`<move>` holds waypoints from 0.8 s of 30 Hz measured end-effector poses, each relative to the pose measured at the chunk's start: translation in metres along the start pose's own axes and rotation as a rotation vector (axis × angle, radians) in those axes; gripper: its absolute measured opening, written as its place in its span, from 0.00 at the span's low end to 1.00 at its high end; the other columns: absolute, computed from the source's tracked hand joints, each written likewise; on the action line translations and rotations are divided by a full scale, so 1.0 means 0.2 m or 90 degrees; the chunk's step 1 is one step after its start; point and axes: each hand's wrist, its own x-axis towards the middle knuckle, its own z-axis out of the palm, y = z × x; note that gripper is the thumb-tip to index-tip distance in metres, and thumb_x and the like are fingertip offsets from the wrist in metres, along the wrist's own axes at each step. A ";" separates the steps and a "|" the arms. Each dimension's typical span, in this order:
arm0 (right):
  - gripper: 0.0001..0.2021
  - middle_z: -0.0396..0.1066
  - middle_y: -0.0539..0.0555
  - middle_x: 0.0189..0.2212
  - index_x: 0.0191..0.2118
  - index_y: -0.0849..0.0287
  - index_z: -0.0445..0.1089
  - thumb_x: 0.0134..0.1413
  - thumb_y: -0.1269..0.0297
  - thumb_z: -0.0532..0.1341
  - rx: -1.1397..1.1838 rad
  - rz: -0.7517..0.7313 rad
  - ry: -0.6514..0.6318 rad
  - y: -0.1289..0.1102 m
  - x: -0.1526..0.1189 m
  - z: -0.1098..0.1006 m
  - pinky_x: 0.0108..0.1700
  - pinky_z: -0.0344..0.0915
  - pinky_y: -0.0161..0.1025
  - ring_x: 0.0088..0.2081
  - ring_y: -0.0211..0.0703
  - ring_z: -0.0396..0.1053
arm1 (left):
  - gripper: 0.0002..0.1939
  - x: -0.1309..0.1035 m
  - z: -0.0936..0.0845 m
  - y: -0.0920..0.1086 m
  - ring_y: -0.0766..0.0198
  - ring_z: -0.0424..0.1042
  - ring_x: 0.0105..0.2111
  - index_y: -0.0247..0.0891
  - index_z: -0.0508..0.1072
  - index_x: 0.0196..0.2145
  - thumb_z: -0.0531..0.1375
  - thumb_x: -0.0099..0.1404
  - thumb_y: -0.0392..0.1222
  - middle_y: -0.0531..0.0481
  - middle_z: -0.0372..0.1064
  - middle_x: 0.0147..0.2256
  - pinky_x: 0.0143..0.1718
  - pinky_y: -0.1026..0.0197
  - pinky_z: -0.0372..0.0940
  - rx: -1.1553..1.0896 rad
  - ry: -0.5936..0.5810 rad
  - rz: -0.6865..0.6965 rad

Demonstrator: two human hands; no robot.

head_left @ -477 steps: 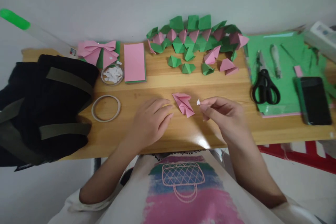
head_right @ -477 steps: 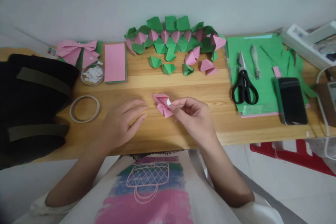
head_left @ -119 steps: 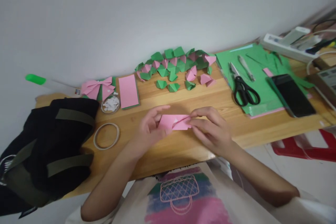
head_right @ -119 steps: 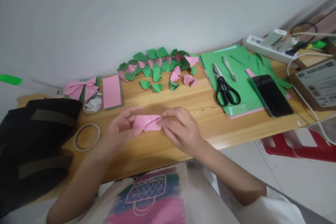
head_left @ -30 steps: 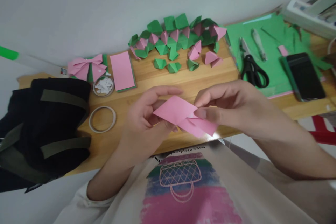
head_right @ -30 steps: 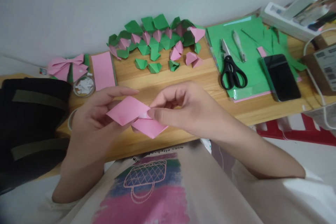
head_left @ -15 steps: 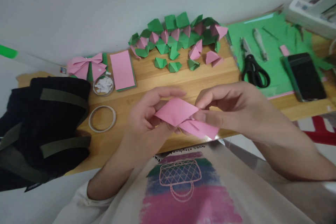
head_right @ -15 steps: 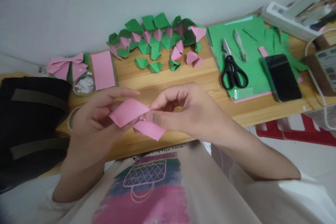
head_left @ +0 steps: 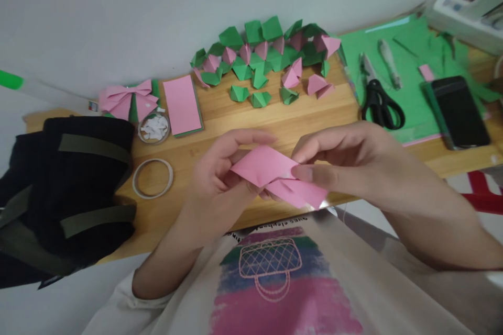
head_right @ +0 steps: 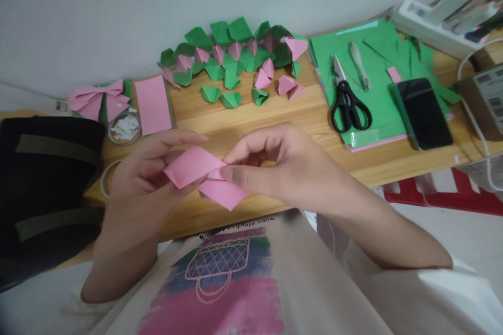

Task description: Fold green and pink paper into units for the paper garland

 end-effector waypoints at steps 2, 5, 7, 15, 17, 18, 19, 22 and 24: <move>0.07 0.76 0.43 0.21 0.26 0.56 0.79 0.43 0.76 0.69 0.001 0.005 0.002 0.00 0.00 0.00 0.25 0.66 0.25 0.22 0.30 0.70 | 0.14 0.01 -0.01 -0.01 0.65 0.76 0.25 0.49 0.75 0.44 0.63 0.62 0.34 0.54 0.77 0.33 0.23 0.67 0.72 0.011 -0.012 0.042; 0.07 0.76 0.44 0.21 0.25 0.58 0.78 0.42 0.77 0.69 0.013 0.019 0.003 0.00 0.01 0.01 0.24 0.65 0.24 0.22 0.28 0.69 | 0.16 0.02 -0.02 -0.02 0.65 0.76 0.28 0.49 0.76 0.46 0.63 0.61 0.33 0.51 0.75 0.42 0.24 0.67 0.72 0.033 -0.030 0.125; 0.06 0.75 0.44 0.20 0.25 0.58 0.78 0.42 0.77 0.69 0.024 0.021 0.000 0.00 0.01 0.01 0.24 0.64 0.23 0.21 0.27 0.68 | 0.16 0.02 -0.03 -0.02 0.65 0.76 0.31 0.50 0.76 0.46 0.63 0.62 0.33 0.50 0.74 0.44 0.25 0.66 0.72 0.053 -0.036 0.148; 0.06 0.74 0.44 0.19 0.24 0.61 0.78 0.40 0.78 0.70 0.013 0.026 0.023 -0.04 -0.01 0.03 0.22 0.62 0.23 0.21 0.27 0.66 | 0.18 0.01 -0.03 -0.03 0.65 0.77 0.35 0.50 0.75 0.48 0.62 0.62 0.32 0.52 0.74 0.45 0.29 0.66 0.73 0.060 -0.045 0.163; 0.05 0.73 0.44 0.19 0.25 0.61 0.78 0.41 0.77 0.70 -0.004 0.023 0.029 -0.04 -0.02 0.03 0.21 0.60 0.23 0.21 0.27 0.65 | 0.19 0.02 -0.04 -0.04 0.64 0.76 0.35 0.50 0.74 0.48 0.62 0.62 0.31 0.52 0.74 0.45 0.29 0.66 0.72 0.061 -0.049 0.170; 0.05 0.73 0.44 0.19 0.25 0.61 0.78 0.42 0.77 0.69 -0.013 0.022 0.027 -0.04 -0.02 0.03 0.21 0.60 0.23 0.21 0.27 0.65 | 0.20 0.02 -0.04 -0.04 0.64 0.76 0.35 0.50 0.74 0.49 0.62 0.62 0.31 0.52 0.74 0.44 0.29 0.66 0.72 0.062 -0.049 0.171; 0.04 0.73 0.45 0.19 0.25 0.60 0.78 0.43 0.75 0.69 -0.021 0.022 0.024 -0.03 -0.02 0.03 0.21 0.60 0.24 0.21 0.27 0.65 | 0.20 0.02 -0.04 -0.04 0.64 0.76 0.34 0.50 0.74 0.49 0.62 0.62 0.30 0.52 0.74 0.44 0.29 0.66 0.72 0.065 -0.049 0.171; 0.02 0.73 0.46 0.20 0.25 0.60 0.77 0.44 0.71 0.69 -0.067 0.023 0.019 -0.02 -0.01 0.02 0.22 0.59 0.27 0.22 0.30 0.65 | 0.21 0.01 -0.04 -0.04 0.65 0.76 0.35 0.49 0.74 0.49 0.62 0.61 0.29 0.51 0.74 0.44 0.30 0.65 0.72 0.079 -0.040 0.178; 0.03 0.73 0.47 0.19 0.24 0.60 0.77 0.44 0.68 0.69 -0.090 0.024 0.028 -0.02 0.00 0.02 0.23 0.59 0.29 0.22 0.31 0.64 | 0.21 0.01 -0.03 -0.04 0.65 0.76 0.37 0.48 0.74 0.49 0.62 0.61 0.29 0.51 0.74 0.45 0.33 0.65 0.73 0.085 -0.034 0.180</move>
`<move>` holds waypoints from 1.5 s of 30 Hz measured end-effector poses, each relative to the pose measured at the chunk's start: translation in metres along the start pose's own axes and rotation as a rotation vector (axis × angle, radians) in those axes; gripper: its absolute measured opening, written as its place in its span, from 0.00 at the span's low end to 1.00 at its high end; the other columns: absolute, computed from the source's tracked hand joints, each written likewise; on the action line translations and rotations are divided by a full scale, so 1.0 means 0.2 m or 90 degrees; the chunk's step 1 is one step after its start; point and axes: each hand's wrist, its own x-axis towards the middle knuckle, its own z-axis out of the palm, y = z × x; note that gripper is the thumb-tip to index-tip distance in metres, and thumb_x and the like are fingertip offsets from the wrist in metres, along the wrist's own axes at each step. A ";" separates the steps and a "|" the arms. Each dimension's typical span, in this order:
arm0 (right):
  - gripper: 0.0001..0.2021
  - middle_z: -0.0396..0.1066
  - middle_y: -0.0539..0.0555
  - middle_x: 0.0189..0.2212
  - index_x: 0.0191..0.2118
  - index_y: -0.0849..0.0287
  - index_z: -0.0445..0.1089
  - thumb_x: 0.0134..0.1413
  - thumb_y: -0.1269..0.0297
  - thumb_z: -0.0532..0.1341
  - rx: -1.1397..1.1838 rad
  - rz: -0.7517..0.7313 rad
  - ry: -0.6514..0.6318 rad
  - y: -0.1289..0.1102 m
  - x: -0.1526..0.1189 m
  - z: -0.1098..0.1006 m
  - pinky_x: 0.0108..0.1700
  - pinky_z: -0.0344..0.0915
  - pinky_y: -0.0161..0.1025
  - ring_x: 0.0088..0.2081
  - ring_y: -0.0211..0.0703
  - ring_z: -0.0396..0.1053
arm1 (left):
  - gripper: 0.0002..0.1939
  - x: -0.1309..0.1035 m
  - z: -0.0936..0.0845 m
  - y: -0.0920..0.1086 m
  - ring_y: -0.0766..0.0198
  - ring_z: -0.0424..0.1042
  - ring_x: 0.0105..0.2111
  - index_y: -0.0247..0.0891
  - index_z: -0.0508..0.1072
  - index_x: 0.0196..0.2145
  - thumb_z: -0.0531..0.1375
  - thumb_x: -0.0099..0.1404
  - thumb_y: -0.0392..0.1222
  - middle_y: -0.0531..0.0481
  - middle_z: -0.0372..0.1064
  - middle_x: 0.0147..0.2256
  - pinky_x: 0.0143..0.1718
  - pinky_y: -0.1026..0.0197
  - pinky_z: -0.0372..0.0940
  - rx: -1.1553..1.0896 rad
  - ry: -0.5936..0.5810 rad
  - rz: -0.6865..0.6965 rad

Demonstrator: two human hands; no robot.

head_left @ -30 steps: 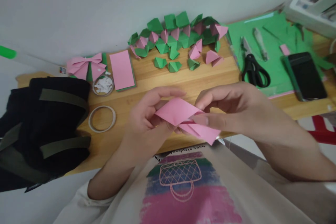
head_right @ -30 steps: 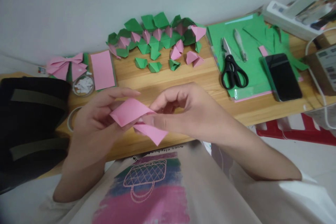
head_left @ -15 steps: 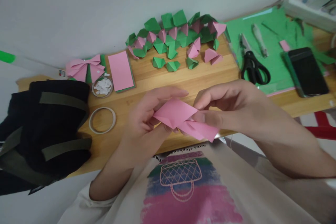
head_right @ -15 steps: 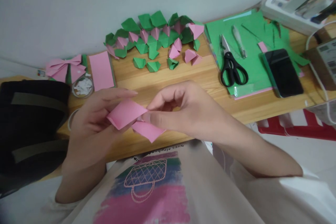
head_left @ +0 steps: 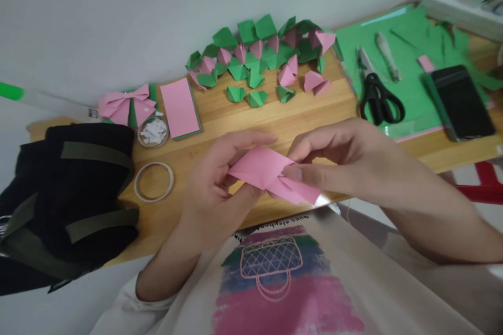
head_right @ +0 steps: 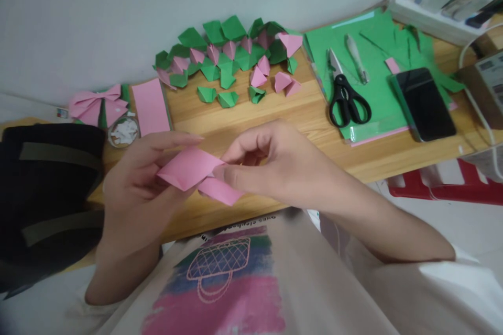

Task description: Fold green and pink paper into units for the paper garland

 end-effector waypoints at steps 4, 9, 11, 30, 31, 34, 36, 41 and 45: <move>0.02 0.72 0.46 0.19 0.23 0.60 0.77 0.42 0.70 0.69 0.018 0.009 0.012 0.00 0.00 0.00 0.23 0.59 0.30 0.21 0.31 0.63 | 0.20 0.00 0.01 0.01 0.66 0.76 0.36 0.48 0.74 0.48 0.62 0.61 0.28 0.51 0.73 0.45 0.32 0.67 0.74 -0.023 0.002 0.008; 0.04 0.74 0.46 0.20 0.24 0.60 0.77 0.40 0.75 0.67 0.075 0.020 -0.019 0.00 0.01 0.00 0.25 0.62 0.28 0.22 0.31 0.66 | 0.21 0.01 0.02 0.01 0.62 0.77 0.38 0.50 0.74 0.47 0.62 0.61 0.29 0.51 0.74 0.44 0.33 0.63 0.74 0.008 0.016 0.014; 0.03 0.74 0.46 0.19 0.23 0.60 0.77 0.40 0.74 0.67 0.071 0.023 -0.011 0.01 0.02 0.00 0.24 0.61 0.28 0.21 0.30 0.66 | 0.20 0.01 0.02 0.01 0.59 0.76 0.42 0.50 0.74 0.47 0.61 0.61 0.30 0.51 0.74 0.45 0.36 0.61 0.74 0.034 0.026 0.017; 0.05 0.67 0.46 0.17 0.19 0.60 0.72 0.41 0.71 0.65 0.025 -0.012 0.026 0.02 0.03 0.01 0.23 0.54 0.32 0.21 0.31 0.59 | 0.22 0.00 0.03 -0.01 0.60 0.75 0.41 0.48 0.76 0.46 0.61 0.57 0.26 0.52 0.75 0.44 0.34 0.62 0.75 0.048 0.048 0.013; 0.05 0.67 0.46 0.17 0.19 0.61 0.72 0.41 0.71 0.65 0.023 -0.013 0.027 0.02 0.03 0.01 0.23 0.54 0.32 0.22 0.31 0.59 | 0.22 0.00 0.03 -0.01 0.60 0.75 0.41 0.48 0.76 0.46 0.61 0.58 0.26 0.52 0.75 0.44 0.34 0.62 0.75 0.048 0.047 0.011; 0.06 0.67 0.46 0.17 0.19 0.61 0.72 0.42 0.71 0.64 0.023 -0.014 0.026 0.02 0.04 0.01 0.24 0.55 0.31 0.21 0.31 0.60 | 0.22 0.00 0.03 -0.02 0.60 0.75 0.41 0.50 0.75 0.46 0.62 0.58 0.26 0.53 0.75 0.44 0.34 0.62 0.75 0.038 0.045 0.010; 0.05 0.67 0.46 0.17 0.19 0.61 0.72 0.42 0.72 0.64 0.031 -0.016 0.023 0.02 0.04 0.01 0.24 0.55 0.30 0.21 0.30 0.60 | 0.23 0.00 0.03 -0.02 0.62 0.75 0.41 0.49 0.75 0.46 0.62 0.57 0.25 0.53 0.74 0.44 0.34 0.64 0.75 0.036 0.046 0.008; 0.05 0.69 0.46 0.17 0.19 0.61 0.73 0.41 0.71 0.63 0.034 -0.005 0.021 0.02 0.04 0.00 0.24 0.57 0.30 0.21 0.30 0.61 | 0.21 0.00 0.03 -0.01 0.61 0.76 0.41 0.48 0.75 0.45 0.62 0.58 0.27 0.52 0.74 0.44 0.34 0.63 0.75 0.034 0.047 0.005; 0.04 0.70 0.48 0.19 0.20 0.61 0.74 0.41 0.70 0.63 0.021 0.007 0.014 0.02 0.04 0.00 0.25 0.58 0.31 0.22 0.31 0.62 | 0.21 0.01 0.03 0.00 0.62 0.76 0.42 0.46 0.75 0.46 0.62 0.58 0.26 0.52 0.74 0.44 0.36 0.63 0.75 0.034 0.044 0.012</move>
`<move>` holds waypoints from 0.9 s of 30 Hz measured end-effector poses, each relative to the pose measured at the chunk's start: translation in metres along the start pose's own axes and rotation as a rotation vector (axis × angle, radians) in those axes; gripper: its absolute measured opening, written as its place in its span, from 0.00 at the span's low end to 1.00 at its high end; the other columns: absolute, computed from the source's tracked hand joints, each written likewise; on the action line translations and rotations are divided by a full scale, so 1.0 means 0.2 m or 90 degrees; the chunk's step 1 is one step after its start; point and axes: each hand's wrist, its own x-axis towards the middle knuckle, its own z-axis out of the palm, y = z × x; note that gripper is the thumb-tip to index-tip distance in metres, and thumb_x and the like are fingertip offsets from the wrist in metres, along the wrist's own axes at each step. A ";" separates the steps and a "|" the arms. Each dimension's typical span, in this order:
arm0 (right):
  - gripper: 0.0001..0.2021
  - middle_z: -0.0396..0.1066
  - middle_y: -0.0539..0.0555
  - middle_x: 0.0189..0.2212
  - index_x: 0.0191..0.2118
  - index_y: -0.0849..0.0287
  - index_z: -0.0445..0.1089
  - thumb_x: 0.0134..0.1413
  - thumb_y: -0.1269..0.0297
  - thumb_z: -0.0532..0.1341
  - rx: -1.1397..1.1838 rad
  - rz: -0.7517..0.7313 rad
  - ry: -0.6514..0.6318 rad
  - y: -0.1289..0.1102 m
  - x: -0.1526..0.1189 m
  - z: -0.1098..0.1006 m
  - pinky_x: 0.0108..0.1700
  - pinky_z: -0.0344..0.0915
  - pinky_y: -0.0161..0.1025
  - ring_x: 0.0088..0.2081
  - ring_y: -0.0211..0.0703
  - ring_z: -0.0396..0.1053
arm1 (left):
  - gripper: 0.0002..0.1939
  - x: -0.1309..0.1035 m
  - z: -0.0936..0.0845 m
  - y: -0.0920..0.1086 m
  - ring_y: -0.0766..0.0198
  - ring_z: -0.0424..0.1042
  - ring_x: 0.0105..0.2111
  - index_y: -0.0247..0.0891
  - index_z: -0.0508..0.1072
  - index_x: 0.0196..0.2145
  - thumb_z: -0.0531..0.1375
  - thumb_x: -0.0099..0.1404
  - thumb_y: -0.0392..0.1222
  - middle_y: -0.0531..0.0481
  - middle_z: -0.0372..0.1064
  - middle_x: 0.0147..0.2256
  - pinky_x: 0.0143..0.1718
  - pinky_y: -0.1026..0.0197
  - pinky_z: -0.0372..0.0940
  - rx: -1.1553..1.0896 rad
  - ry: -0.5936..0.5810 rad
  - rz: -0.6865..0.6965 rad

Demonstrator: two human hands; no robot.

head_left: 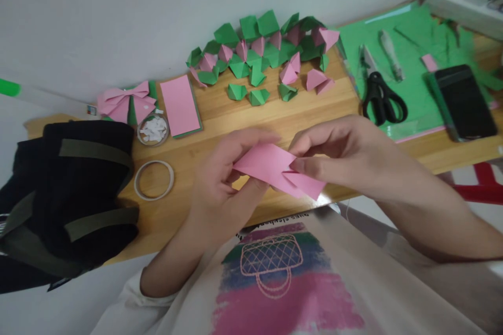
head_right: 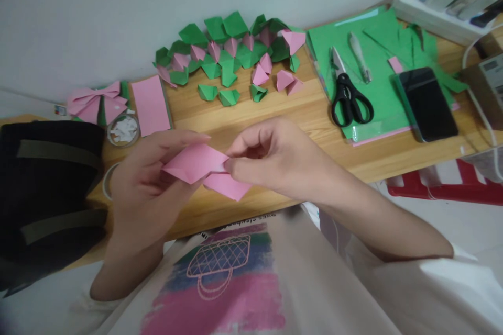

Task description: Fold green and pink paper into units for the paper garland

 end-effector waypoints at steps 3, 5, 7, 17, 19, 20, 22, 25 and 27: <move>0.04 0.70 0.47 0.19 0.21 0.61 0.74 0.42 0.70 0.63 -0.008 -0.001 -0.001 0.01 0.00 0.00 0.25 0.59 0.30 0.22 0.31 0.62 | 0.20 0.00 0.00 0.00 0.60 0.76 0.42 0.48 0.75 0.46 0.63 0.58 0.27 0.52 0.74 0.45 0.35 0.62 0.75 -0.004 -0.006 0.001; 0.04 0.71 0.47 0.19 0.21 0.61 0.74 0.42 0.69 0.64 -0.014 -0.009 -0.004 0.01 0.01 0.00 0.24 0.59 0.30 0.22 0.31 0.63 | 0.20 0.01 0.00 -0.01 0.61 0.76 0.40 0.49 0.75 0.46 0.63 0.59 0.29 0.52 0.74 0.44 0.33 0.63 0.75 0.002 -0.005 0.007; 0.04 0.71 0.47 0.19 0.21 0.61 0.75 0.42 0.68 0.64 -0.016 -0.015 -0.009 0.02 0.01 -0.01 0.24 0.59 0.29 0.22 0.30 0.63 | 0.20 0.01 0.00 -0.01 0.62 0.76 0.39 0.49 0.75 0.46 0.62 0.59 0.28 0.52 0.74 0.44 0.31 0.64 0.75 0.010 0.001 0.020; 0.05 0.69 0.46 0.18 0.22 0.63 0.73 0.44 0.70 0.63 -0.002 -0.025 0.001 0.01 0.00 0.00 0.24 0.57 0.28 0.21 0.28 0.61 | 0.20 0.01 0.00 -0.02 0.61 0.77 0.38 0.48 0.75 0.46 0.63 0.59 0.28 0.52 0.75 0.43 0.29 0.63 0.75 0.018 0.003 0.043; 0.05 0.69 0.46 0.18 0.22 0.63 0.73 0.44 0.70 0.63 -0.001 -0.025 0.001 0.01 -0.01 0.00 0.24 0.57 0.29 0.22 0.28 0.60 | 0.19 0.01 0.00 -0.03 0.61 0.77 0.38 0.47 0.75 0.46 0.63 0.59 0.29 0.52 0.74 0.43 0.30 0.64 0.75 0.011 0.006 0.040; 0.05 0.69 0.46 0.18 0.22 0.63 0.73 0.44 0.70 0.63 -0.001 -0.023 0.001 0.01 -0.01 0.00 0.24 0.57 0.29 0.22 0.29 0.60 | 0.19 0.01 0.00 -0.04 0.61 0.77 0.38 0.47 0.75 0.46 0.63 0.59 0.29 0.51 0.74 0.43 0.29 0.65 0.74 0.007 0.004 0.039; 0.05 0.69 0.47 0.18 0.22 0.63 0.73 0.44 0.70 0.63 -0.001 -0.019 0.003 0.01 -0.01 0.00 0.24 0.57 0.29 0.22 0.29 0.60 | 0.18 0.01 -0.01 -0.04 0.63 0.77 0.36 0.46 0.74 0.47 0.62 0.61 0.30 0.51 0.75 0.42 0.28 0.65 0.73 -0.016 -0.019 0.044; 0.06 0.69 0.48 0.18 0.21 0.63 0.73 0.45 0.69 0.63 0.001 -0.014 0.011 0.01 -0.01 -0.01 0.24 0.56 0.30 0.22 0.30 0.61 | 0.22 0.00 0.00 -0.04 0.65 0.77 0.35 0.45 0.68 0.54 0.61 0.64 0.31 0.51 0.74 0.41 0.31 0.65 0.74 -0.067 -0.026 0.041; 0.06 0.68 0.48 0.19 0.21 0.63 0.73 0.46 0.69 0.63 0.002 -0.015 0.014 0.02 -0.01 -0.01 0.24 0.55 0.30 0.22 0.30 0.60 | 0.26 -0.02 0.01 -0.03 0.64 0.76 0.41 0.44 0.65 0.56 0.62 0.62 0.30 0.50 0.73 0.45 0.36 0.62 0.74 -0.061 0.036 0.037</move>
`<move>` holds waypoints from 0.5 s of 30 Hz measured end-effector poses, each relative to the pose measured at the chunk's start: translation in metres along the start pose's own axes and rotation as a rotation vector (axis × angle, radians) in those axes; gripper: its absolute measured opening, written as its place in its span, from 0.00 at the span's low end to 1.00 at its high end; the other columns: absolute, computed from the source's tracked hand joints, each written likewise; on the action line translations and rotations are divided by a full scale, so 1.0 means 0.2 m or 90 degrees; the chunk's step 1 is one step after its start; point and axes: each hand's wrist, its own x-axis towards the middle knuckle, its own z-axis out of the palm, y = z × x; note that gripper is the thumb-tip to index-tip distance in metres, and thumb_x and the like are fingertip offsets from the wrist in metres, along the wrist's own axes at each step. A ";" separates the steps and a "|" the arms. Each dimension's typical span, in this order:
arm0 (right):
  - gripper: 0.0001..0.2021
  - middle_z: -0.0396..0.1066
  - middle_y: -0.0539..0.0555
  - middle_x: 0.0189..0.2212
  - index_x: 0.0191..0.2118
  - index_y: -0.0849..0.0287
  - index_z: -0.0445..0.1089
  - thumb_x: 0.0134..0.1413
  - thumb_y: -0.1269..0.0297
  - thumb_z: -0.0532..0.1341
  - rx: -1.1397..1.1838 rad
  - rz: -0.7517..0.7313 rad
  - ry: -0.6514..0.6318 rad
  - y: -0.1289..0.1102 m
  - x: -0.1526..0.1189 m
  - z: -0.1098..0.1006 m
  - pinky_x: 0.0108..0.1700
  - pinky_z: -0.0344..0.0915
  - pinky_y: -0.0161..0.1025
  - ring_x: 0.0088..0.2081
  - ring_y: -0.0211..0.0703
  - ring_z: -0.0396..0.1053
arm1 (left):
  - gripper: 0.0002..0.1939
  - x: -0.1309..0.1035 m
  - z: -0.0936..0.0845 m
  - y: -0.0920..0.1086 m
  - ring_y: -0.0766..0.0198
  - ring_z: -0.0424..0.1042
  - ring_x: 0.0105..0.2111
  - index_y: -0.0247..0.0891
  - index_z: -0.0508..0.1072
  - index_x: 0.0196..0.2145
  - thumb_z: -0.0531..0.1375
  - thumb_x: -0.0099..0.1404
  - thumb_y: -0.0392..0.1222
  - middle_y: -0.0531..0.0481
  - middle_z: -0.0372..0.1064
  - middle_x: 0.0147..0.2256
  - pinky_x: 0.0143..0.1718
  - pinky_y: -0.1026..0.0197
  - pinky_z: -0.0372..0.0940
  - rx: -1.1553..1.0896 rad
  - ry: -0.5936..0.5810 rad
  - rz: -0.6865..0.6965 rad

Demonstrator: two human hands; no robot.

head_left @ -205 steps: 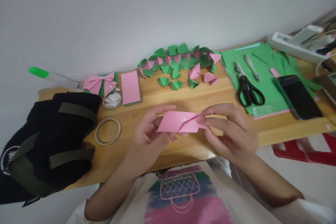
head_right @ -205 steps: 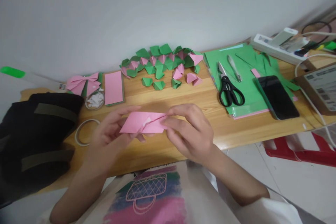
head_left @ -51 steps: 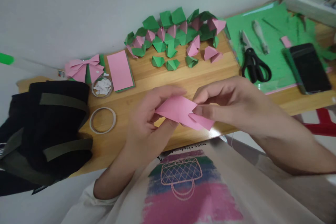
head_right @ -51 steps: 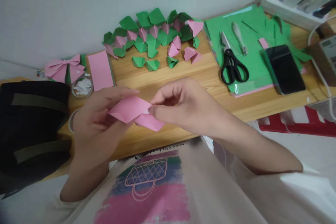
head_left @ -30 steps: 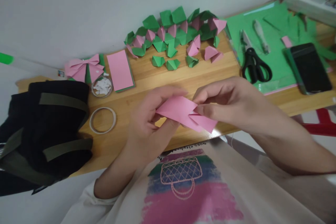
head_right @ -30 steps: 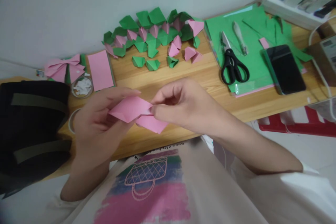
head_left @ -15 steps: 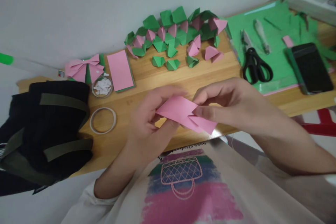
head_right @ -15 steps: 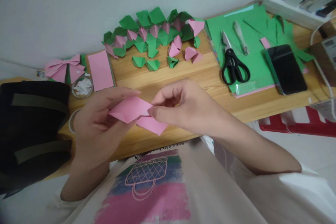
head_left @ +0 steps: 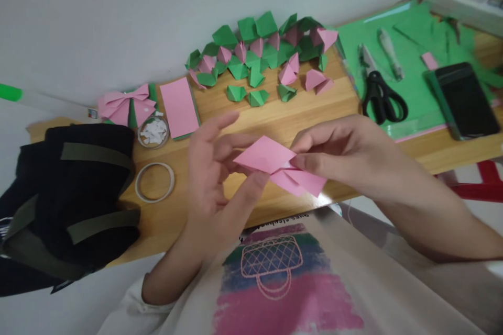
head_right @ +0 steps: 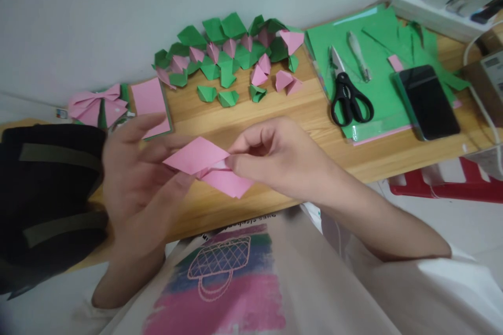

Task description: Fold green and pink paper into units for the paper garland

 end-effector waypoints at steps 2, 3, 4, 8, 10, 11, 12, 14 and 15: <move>0.07 0.67 0.47 0.18 0.21 0.63 0.72 0.46 0.69 0.63 0.000 -0.004 0.001 0.00 0.00 0.00 0.24 0.54 0.30 0.22 0.29 0.59 | 0.26 -0.02 0.00 0.00 0.61 0.74 0.44 0.45 0.67 0.53 0.66 0.58 0.32 0.50 0.70 0.47 0.36 0.58 0.74 0.066 0.088 0.071; 0.07 0.66 0.47 0.18 0.21 0.63 0.72 0.46 0.69 0.63 -0.002 -0.007 0.001 0.00 0.00 0.00 0.24 0.54 0.30 0.22 0.29 0.58 | 0.24 -0.02 -0.01 0.00 0.59 0.74 0.45 0.47 0.69 0.50 0.66 0.57 0.33 0.50 0.69 0.48 0.36 0.55 0.74 0.118 0.120 0.117; 0.07 0.65 0.47 0.18 0.20 0.63 0.72 0.46 0.69 0.63 -0.006 -0.005 0.004 0.00 0.00 0.01 0.24 0.53 0.30 0.22 0.29 0.57 | 0.21 -0.03 -0.03 0.00 0.56 0.72 0.46 0.49 0.71 0.47 0.67 0.56 0.36 0.52 0.69 0.49 0.36 0.51 0.73 0.192 0.137 0.186; 0.08 0.64 0.47 0.18 0.20 0.63 0.71 0.46 0.68 0.63 -0.008 0.005 0.009 0.00 0.00 0.01 0.24 0.52 0.31 0.22 0.30 0.56 | 0.06 -0.04 -0.09 -0.02 0.50 0.66 0.54 0.47 0.77 0.36 0.61 0.61 0.39 0.57 0.60 0.61 0.49 0.39 0.69 0.453 0.052 0.364; 0.08 0.65 0.48 0.19 0.21 0.63 0.72 0.46 0.67 0.63 0.002 0.007 0.003 0.00 0.00 0.01 0.25 0.53 0.31 0.23 0.30 0.58 | 0.07 -0.03 -0.10 -0.03 0.48 0.66 0.54 0.43 0.77 0.37 0.62 0.59 0.38 0.52 0.60 0.62 0.49 0.40 0.69 0.506 0.015 0.431; 0.08 0.66 0.48 0.19 0.21 0.64 0.72 0.46 0.67 0.63 0.006 0.007 0.001 0.00 0.00 0.01 0.25 0.54 0.31 0.23 0.30 0.58 | 0.07 -0.03 -0.09 -0.03 0.48 0.66 0.54 0.42 0.77 0.37 0.63 0.59 0.36 0.49 0.62 0.61 0.49 0.41 0.69 0.519 0.008 0.437; 0.08 0.66 0.48 0.19 0.22 0.64 0.72 0.47 0.67 0.63 0.007 0.008 0.000 0.00 -0.01 0.01 0.25 0.54 0.31 0.23 0.30 0.58 | 0.07 -0.02 -0.08 -0.03 0.47 0.67 0.55 0.41 0.76 0.36 0.63 0.58 0.35 0.48 0.64 0.60 0.50 0.41 0.68 0.521 0.008 0.430; 0.08 0.65 0.47 0.19 0.22 0.63 0.72 0.47 0.66 0.63 0.000 0.003 -0.007 0.00 -0.02 0.01 0.24 0.53 0.31 0.23 0.30 0.57 | 0.06 0.00 -0.06 -0.02 0.48 0.67 0.55 0.42 0.74 0.35 0.62 0.59 0.34 0.46 0.66 0.57 0.51 0.41 0.67 0.506 0.004 0.415; 0.08 0.64 0.47 0.19 0.22 0.63 0.71 0.48 0.66 0.63 -0.008 0.000 -0.013 0.00 -0.02 0.01 0.24 0.52 0.32 0.22 0.30 0.56 | 0.06 0.01 -0.04 -0.01 0.49 0.67 0.54 0.43 0.73 0.34 0.61 0.60 0.33 0.46 0.67 0.56 0.52 0.42 0.67 0.495 -0.003 0.408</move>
